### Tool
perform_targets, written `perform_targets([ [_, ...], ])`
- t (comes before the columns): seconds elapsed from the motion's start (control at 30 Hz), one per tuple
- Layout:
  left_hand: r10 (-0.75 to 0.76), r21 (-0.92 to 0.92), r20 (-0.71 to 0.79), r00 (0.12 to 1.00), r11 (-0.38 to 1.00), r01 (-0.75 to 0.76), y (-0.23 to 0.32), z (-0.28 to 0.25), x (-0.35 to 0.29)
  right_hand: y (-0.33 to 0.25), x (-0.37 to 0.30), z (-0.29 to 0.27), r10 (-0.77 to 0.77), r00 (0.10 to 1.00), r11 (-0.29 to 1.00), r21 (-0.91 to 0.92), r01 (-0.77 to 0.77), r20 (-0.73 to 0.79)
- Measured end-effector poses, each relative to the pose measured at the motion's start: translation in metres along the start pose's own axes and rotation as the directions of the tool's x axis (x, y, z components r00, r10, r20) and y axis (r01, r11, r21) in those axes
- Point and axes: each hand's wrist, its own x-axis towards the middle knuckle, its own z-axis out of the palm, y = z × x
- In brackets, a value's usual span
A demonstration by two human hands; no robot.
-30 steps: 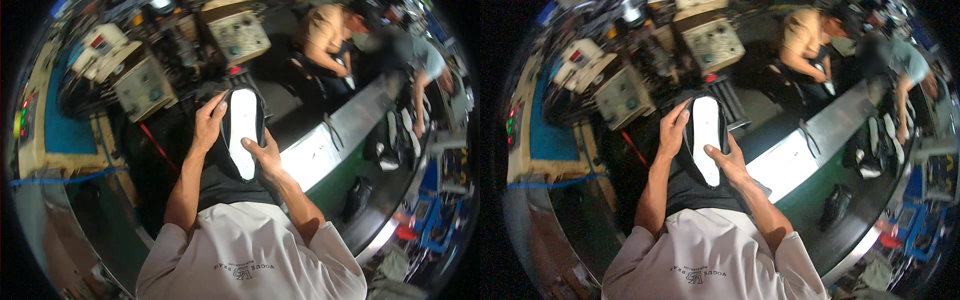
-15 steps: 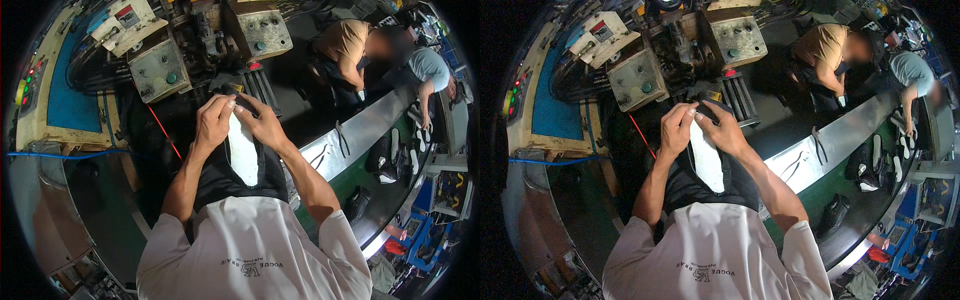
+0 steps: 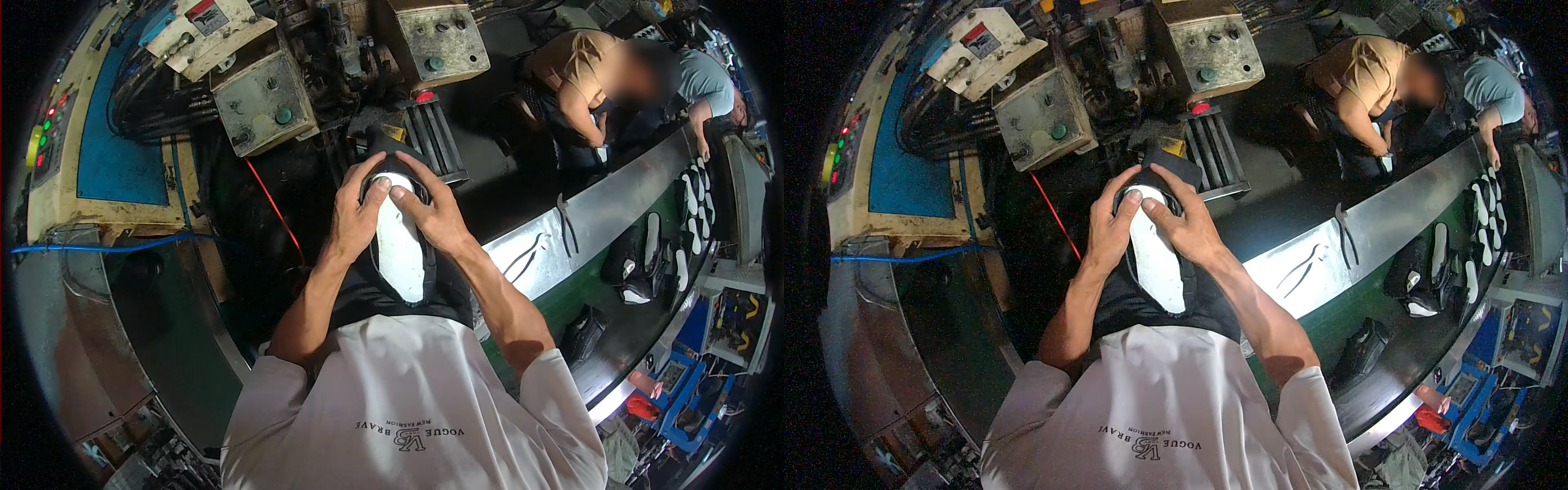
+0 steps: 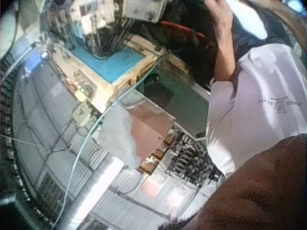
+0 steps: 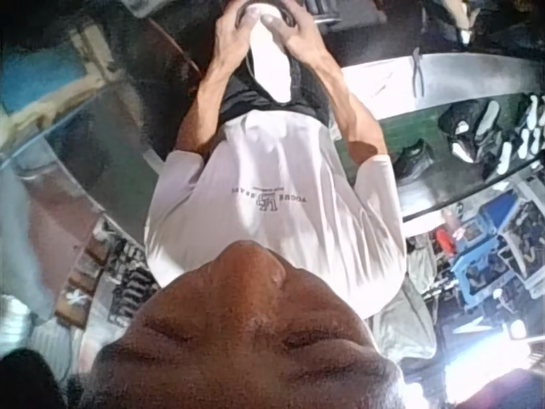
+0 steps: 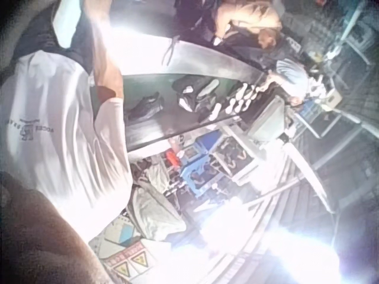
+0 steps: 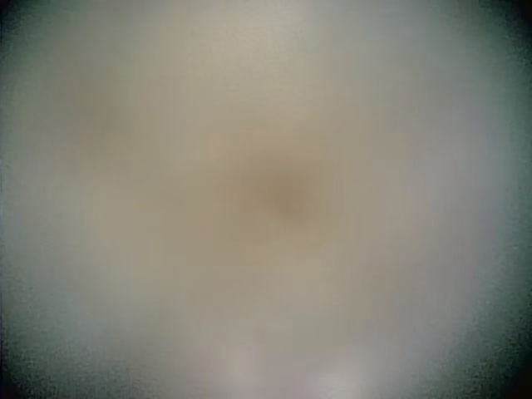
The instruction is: Operate a shoe lasting machine to shape the upper of the shoe over the last.
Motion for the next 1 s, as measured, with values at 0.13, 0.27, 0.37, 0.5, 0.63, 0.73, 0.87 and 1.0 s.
perform_targets([
  [0.13,0.122,0.176,-0.1,0.987,0.979,-0.103,-0.002,0.013,-0.003,0.002,0.001,0.002,-0.07,0.997,0.997,-0.032,0.069,-0.028],
  [0.27,0.162,0.252,-0.143,0.976,0.96,-0.123,-0.003,0.019,-0.001,0.0,0.003,-0.004,-0.046,0.999,0.999,0.011,0.046,0.006],
  [0.37,0.068,0.023,-0.099,0.993,0.998,-0.066,-0.007,0.009,0.003,0.003,-0.003,-0.022,-0.055,0.983,0.97,0.241,0.011,0.174],
  [0.5,-0.044,-0.16,-0.012,0.999,0.986,0.042,-0.016,-0.009,0.002,0.015,-0.006,-0.051,0.13,0.946,0.83,0.489,-0.269,0.298],
  [0.63,-0.043,-0.326,0.056,0.997,0.943,0.059,-0.022,-0.009,0.004,0.021,0.009,-0.055,0.001,0.927,0.904,0.395,-0.161,0.375],
  [0.73,-0.059,-0.365,0.077,0.995,0.927,0.083,-0.02,-0.006,0.006,0.012,0.022,-0.055,-0.016,0.921,0.95,0.294,-0.108,0.389],
  [0.87,-0.027,-0.248,0.095,0.995,0.968,0.05,-0.014,-0.004,0.01,-0.002,0.028,-0.059,-0.039,0.925,0.98,0.193,-0.037,0.378],
  [1.0,-0.065,-0.175,0.072,0.995,0.982,0.076,-0.014,0.005,0.012,0.002,0.024,-0.049,-0.03,0.955,0.99,0.141,-0.013,0.296],
])
